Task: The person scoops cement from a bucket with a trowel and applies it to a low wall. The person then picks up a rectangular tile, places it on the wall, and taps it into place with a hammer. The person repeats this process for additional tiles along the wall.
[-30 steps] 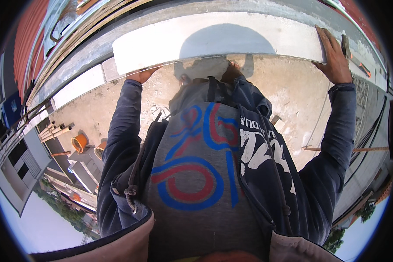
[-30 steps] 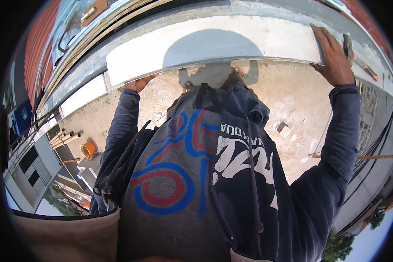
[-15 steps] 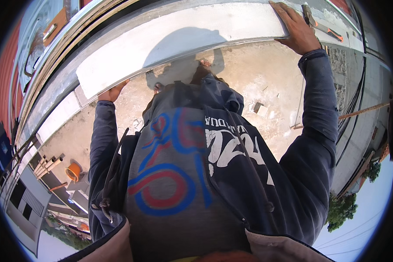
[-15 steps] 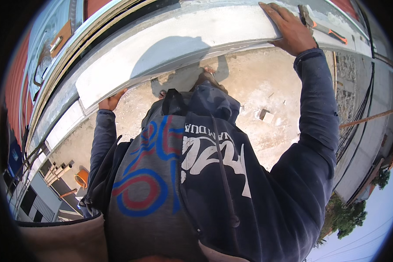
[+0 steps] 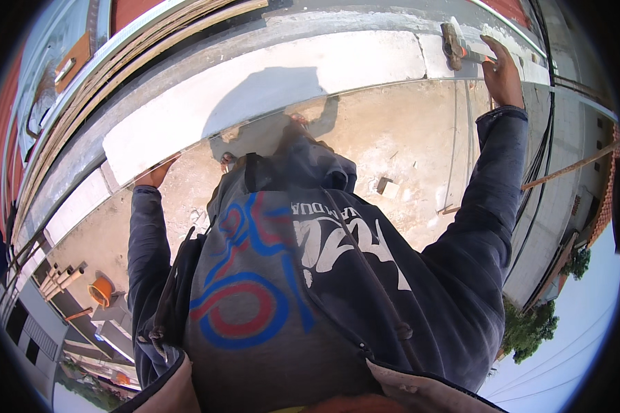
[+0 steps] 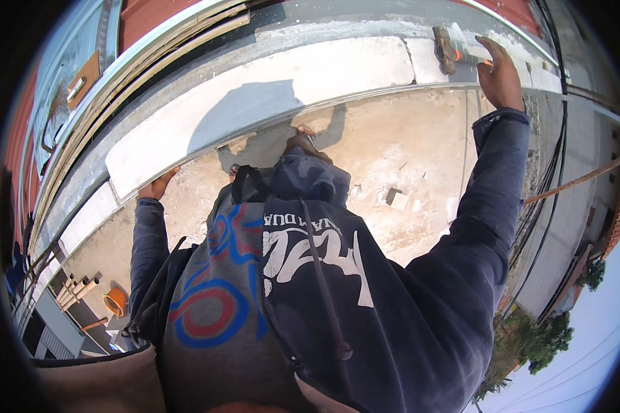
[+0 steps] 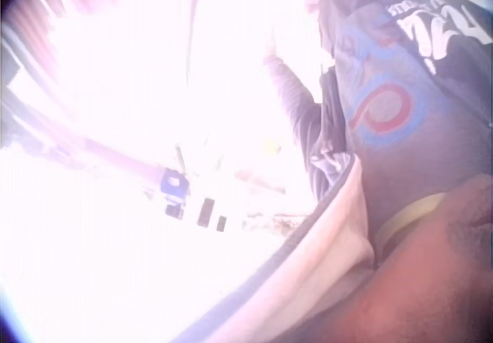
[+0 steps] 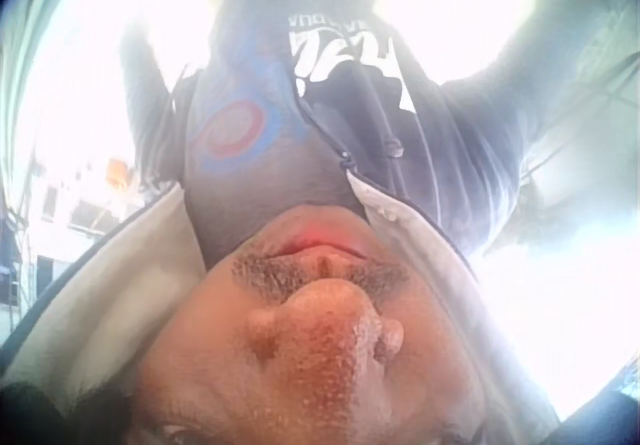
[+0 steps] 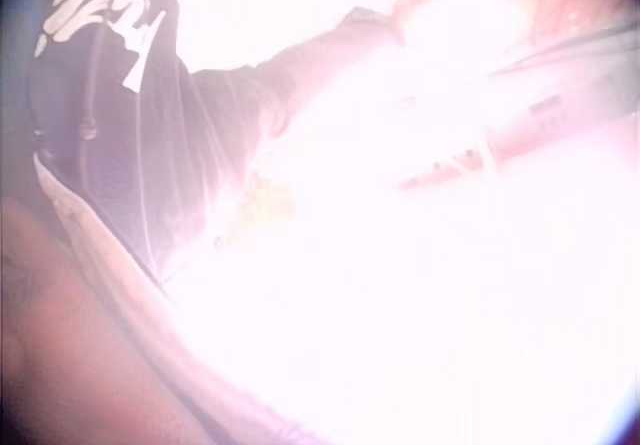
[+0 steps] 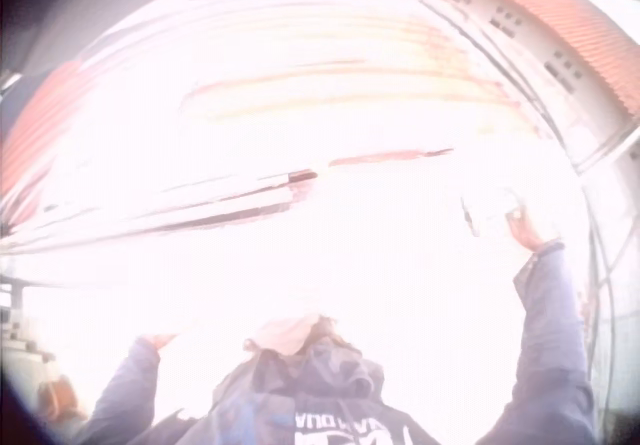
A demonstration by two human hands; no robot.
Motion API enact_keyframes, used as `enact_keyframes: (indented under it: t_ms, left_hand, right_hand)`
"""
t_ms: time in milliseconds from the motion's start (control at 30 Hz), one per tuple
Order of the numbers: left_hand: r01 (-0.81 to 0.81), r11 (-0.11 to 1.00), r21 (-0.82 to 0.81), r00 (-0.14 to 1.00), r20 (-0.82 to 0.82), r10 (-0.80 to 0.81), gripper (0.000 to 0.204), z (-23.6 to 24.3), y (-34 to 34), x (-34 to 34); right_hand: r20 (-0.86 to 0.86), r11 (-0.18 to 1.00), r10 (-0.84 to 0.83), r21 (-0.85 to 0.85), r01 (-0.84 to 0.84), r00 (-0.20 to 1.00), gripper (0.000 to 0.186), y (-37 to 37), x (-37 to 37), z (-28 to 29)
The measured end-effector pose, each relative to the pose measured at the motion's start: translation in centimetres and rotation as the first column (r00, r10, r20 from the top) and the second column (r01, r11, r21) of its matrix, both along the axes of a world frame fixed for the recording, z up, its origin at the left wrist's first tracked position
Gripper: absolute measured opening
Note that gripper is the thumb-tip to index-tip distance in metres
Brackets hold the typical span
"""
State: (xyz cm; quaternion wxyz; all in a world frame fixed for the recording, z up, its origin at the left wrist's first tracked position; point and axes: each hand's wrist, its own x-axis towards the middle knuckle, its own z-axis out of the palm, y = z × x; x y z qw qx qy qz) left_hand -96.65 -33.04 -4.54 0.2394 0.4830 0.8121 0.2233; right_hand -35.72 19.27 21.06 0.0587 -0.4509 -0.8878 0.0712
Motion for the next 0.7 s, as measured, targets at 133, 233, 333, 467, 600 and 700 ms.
enact_keyframes:
  t_ms: [133,233,333,467,600,700]
  left_hand:
    - [0.007,0.998,-0.069,0.999,-0.032,-0.009,0.059,-1.4,-0.9,-0.8]
    - [-0.168,0.986,0.007,0.928,0.339,0.155,0.060,-4.0,-2.2,-2.2]
    - [-0.385,0.921,0.054,0.749,0.601,0.278,0.062,-8.0,-5.3,-4.7]
    - [-0.292,0.956,-0.022,0.628,0.749,0.209,0.075,-9.8,-7.1,-6.4]
    - [-0.063,0.998,-0.010,0.913,0.404,0.062,0.074,-5.4,-2.1,-3.1]
    - [-0.012,0.996,0.094,0.993,0.117,0.001,0.071,-1.1,-0.3,-0.9]
  right_hand:
    - [0.251,0.999,-0.040,0.047,0.029,0.967,0.057,4.6,3.7,-3.0]
    - [0.328,0.984,0.049,0.148,-0.102,0.943,0.038,4.0,3.4,-2.6]
    - [0.366,0.982,0.083,0.128,-0.139,0.927,0.029,3.5,3.5,-2.0]
    - [0.235,0.998,-0.010,0.056,-0.003,0.972,0.025,-2.4,1.7,1.5]
    - [-0.069,0.959,-0.273,0.067,0.277,0.960,0.037,-12.1,-1.2,3.0]
    - [-0.335,0.870,-0.490,-0.140,0.472,0.805,0.041,-18.9,-6.7,2.7]
